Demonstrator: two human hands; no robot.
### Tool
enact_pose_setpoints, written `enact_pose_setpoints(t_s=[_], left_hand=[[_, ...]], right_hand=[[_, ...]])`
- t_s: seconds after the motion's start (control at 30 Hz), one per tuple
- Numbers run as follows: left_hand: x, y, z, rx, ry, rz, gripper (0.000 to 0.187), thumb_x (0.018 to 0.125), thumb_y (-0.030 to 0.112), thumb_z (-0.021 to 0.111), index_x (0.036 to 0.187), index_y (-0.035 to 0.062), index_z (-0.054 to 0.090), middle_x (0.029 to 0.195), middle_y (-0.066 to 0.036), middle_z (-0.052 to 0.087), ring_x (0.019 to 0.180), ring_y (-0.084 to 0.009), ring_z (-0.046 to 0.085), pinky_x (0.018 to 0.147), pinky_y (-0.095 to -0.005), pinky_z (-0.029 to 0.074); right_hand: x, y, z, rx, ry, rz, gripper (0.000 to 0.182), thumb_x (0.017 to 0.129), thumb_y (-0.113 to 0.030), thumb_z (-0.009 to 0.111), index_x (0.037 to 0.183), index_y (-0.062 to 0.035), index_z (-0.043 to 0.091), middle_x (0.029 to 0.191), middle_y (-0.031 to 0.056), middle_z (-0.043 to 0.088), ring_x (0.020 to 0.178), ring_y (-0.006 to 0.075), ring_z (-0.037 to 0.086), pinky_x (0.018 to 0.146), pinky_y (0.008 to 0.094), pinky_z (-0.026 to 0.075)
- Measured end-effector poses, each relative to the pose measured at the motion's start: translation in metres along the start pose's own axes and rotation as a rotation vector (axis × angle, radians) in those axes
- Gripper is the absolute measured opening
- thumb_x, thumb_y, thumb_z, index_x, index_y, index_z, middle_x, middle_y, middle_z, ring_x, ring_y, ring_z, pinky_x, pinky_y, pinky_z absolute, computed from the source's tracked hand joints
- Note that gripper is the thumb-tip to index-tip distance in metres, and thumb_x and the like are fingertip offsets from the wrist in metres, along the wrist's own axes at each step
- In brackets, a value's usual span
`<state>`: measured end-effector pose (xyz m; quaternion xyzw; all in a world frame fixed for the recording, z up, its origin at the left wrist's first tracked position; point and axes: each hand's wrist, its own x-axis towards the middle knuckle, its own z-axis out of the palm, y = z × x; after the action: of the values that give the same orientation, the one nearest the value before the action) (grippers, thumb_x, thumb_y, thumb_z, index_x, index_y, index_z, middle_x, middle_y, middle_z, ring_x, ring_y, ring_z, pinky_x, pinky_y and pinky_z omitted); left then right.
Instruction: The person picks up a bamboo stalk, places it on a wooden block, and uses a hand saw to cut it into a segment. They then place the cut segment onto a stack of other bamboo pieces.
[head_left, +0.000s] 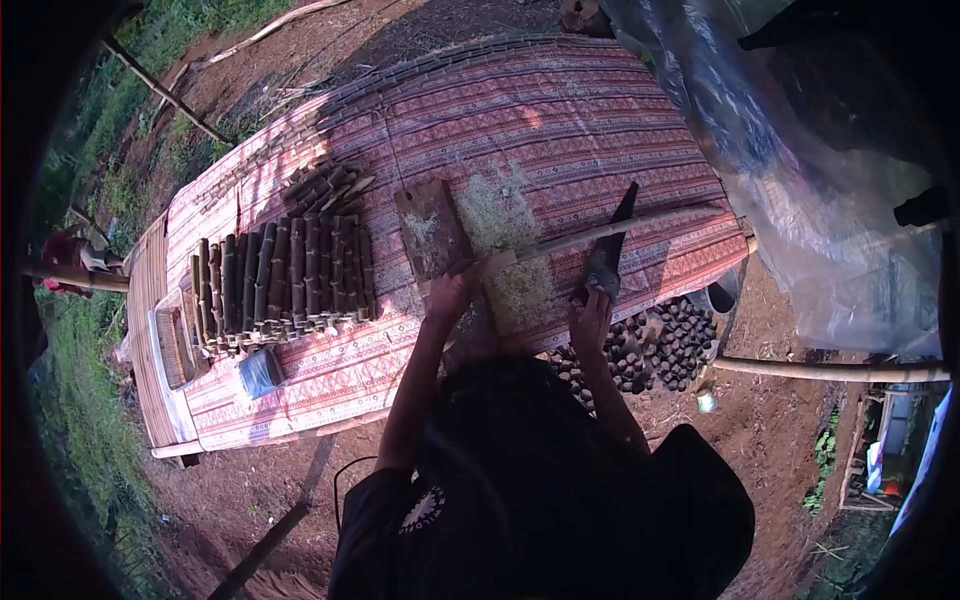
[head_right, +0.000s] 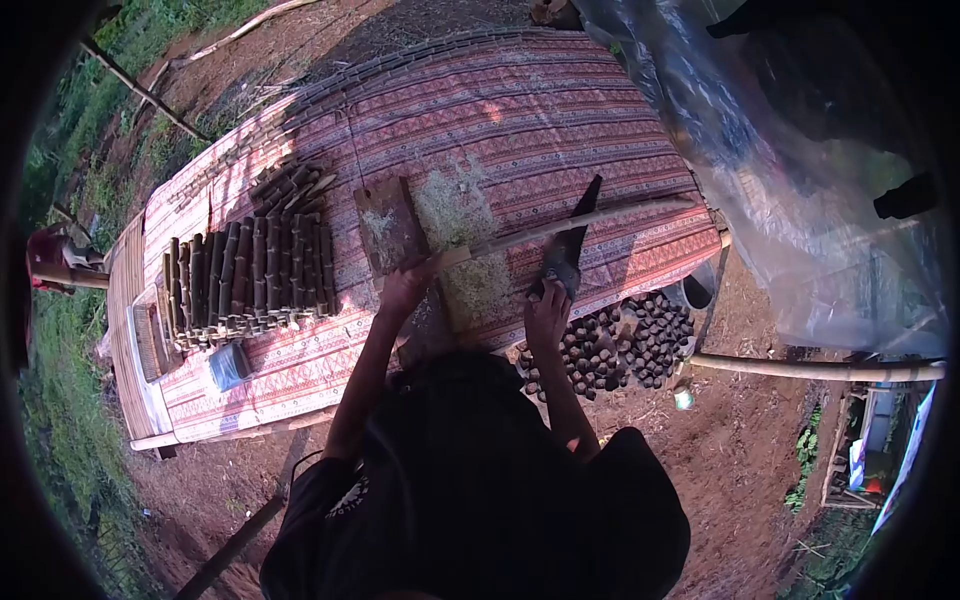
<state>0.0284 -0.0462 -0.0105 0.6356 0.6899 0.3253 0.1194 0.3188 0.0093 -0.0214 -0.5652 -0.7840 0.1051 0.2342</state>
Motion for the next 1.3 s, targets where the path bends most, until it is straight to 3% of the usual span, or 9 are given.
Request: enact_pose_setpoints(t_s=[0.17, 0.3, 0.47, 0.73, 0.97, 1.13, 1.2, 1.27, 1.3], left_hand=[[0.003, -0.004, 0.008, 0.164, 0.055, 0.102, 0.045, 0.075, 0.007, 0.061, 0.118, 0.0225, 0.063, 0.099, -0.009, 0.064, 0.098, -0.0340, 0.060, 0.086, -0.0445, 0.050], [0.015, -0.009, 0.000, 0.102, 0.002, 0.153, 0.044, 0.080, 0.007, 0.060, 0.120, 0.0258, 0.063, 0.106, -0.012, 0.065, 0.098, -0.0351, 0.060, 0.082, -0.0445, 0.051], [0.037, 0.006, -0.025, 0.040, -0.076, 0.082, 0.043, 0.078, 0.006, 0.057, 0.118, 0.0217, 0.064, 0.085, -0.010, 0.062, 0.089, -0.0332, 0.061, 0.081, -0.0426, 0.050], [0.097, 0.026, -0.074, 0.195, -0.008, 0.252, 0.043, 0.078, 0.003, 0.061, 0.116, 0.0223, 0.065, 0.088, -0.007, 0.065, 0.091, -0.0300, 0.062, 0.081, -0.0424, 0.050], [0.131, 0.035, -0.094, 0.264, -0.045, 0.257, 0.042, 0.078, 0.005, 0.064, 0.116, 0.0225, 0.067, 0.090, -0.005, 0.065, 0.091, -0.0272, 0.060, 0.081, -0.0422, 0.048], [0.106, 0.015, -0.071, 0.214, -0.113, 0.160, 0.043, 0.079, 0.005, 0.064, 0.118, 0.0233, 0.065, 0.095, -0.005, 0.066, 0.094, -0.0271, 0.061, 0.087, -0.0420, 0.048], [0.081, 0.009, -0.056, 0.187, -0.084, 0.139, 0.043, 0.079, 0.007, 0.064, 0.118, 0.0236, 0.065, 0.097, -0.005, 0.066, 0.094, -0.0275, 0.062, 0.087, -0.0421, 0.048], [0.041, -0.003, -0.025, 0.073, -0.048, 0.076, 0.042, 0.079, 0.010, 0.064, 0.118, 0.0251, 0.065, 0.098, -0.005, 0.067, 0.095, -0.0286, 0.062, 0.085, -0.0433, 0.049], [0.032, -0.003, -0.017, 0.052, -0.026, 0.074, 0.040, 0.078, 0.010, 0.065, 0.115, 0.0237, 0.067, 0.098, -0.006, 0.067, 0.095, -0.0296, 0.062, 0.084, -0.0422, 0.050]], right_hand=[[0.009, 0.018, -0.007, 0.145, -0.143, 0.007, 0.062, 0.076, -0.019, 0.070, 0.130, -0.0042, 0.041, 0.125, 0.0216, 0.046, 0.117, 0.0407, 0.044, 0.100, 0.0487, 0.036], [0.013, 0.023, -0.011, 0.181, -0.132, -0.023, 0.062, 0.076, -0.016, 0.069, 0.130, -0.0045, 0.042, 0.124, 0.0226, 0.046, 0.116, 0.0419, 0.044, 0.100, 0.0490, 0.036], [0.014, 0.033, -0.010, -0.039, -0.039, 0.015, 0.059, 0.077, -0.012, 0.065, 0.131, -0.0076, 0.043, 0.119, 0.0232, 0.048, 0.117, 0.0410, 0.044, 0.101, 0.0507, 0.035], [0.015, 0.036, -0.042, -0.194, 0.213, -0.014, 0.037, 0.086, -0.015, 0.056, 0.123, -0.0140, 0.055, 0.116, 0.0210, 0.052, 0.112, 0.0388, 0.049, 0.094, 0.0496, 0.040], [-0.041, 0.078, -0.068, -0.226, 0.080, -0.087, 0.039, 0.084, -0.012, 0.056, 0.123, -0.0112, 0.057, 0.120, 0.0224, 0.052, 0.108, 0.0406, 0.051, 0.092, 0.0504, 0.041], [-0.088, 0.077, -0.082, -0.330, 0.048, 0.215, 0.046, 0.080, -0.013, 0.059, 0.125, -0.0065, 0.054, 0.125, 0.0230, 0.050, 0.110, 0.0427, 0.049, 0.093, 0.0500, 0.040], [-0.090, 0.090, -0.073, -0.255, 0.163, 0.137, 0.044, 0.083, -0.020, 0.060, 0.122, -0.0010, 0.051, 0.117, 0.0240, 0.053, 0.107, 0.0381, 0.051, 0.089, 0.0457, 0.042], [-0.096, 0.095, -0.048, -0.259, 0.303, 0.471, 0.043, 0.086, -0.023, 0.061, 0.120, 0.0014, 0.051, 0.114, 0.0237, 0.054, 0.107, 0.0384, 0.051, 0.087, 0.0422, 0.042], [-0.094, 0.095, -0.035, 0.151, 0.510, 0.461, 0.036, 0.089, -0.022, 0.059, 0.115, 0.0019, 0.052, 0.107, 0.0244, 0.057, 0.100, 0.0401, 0.055, 0.083, 0.0413, 0.044]])
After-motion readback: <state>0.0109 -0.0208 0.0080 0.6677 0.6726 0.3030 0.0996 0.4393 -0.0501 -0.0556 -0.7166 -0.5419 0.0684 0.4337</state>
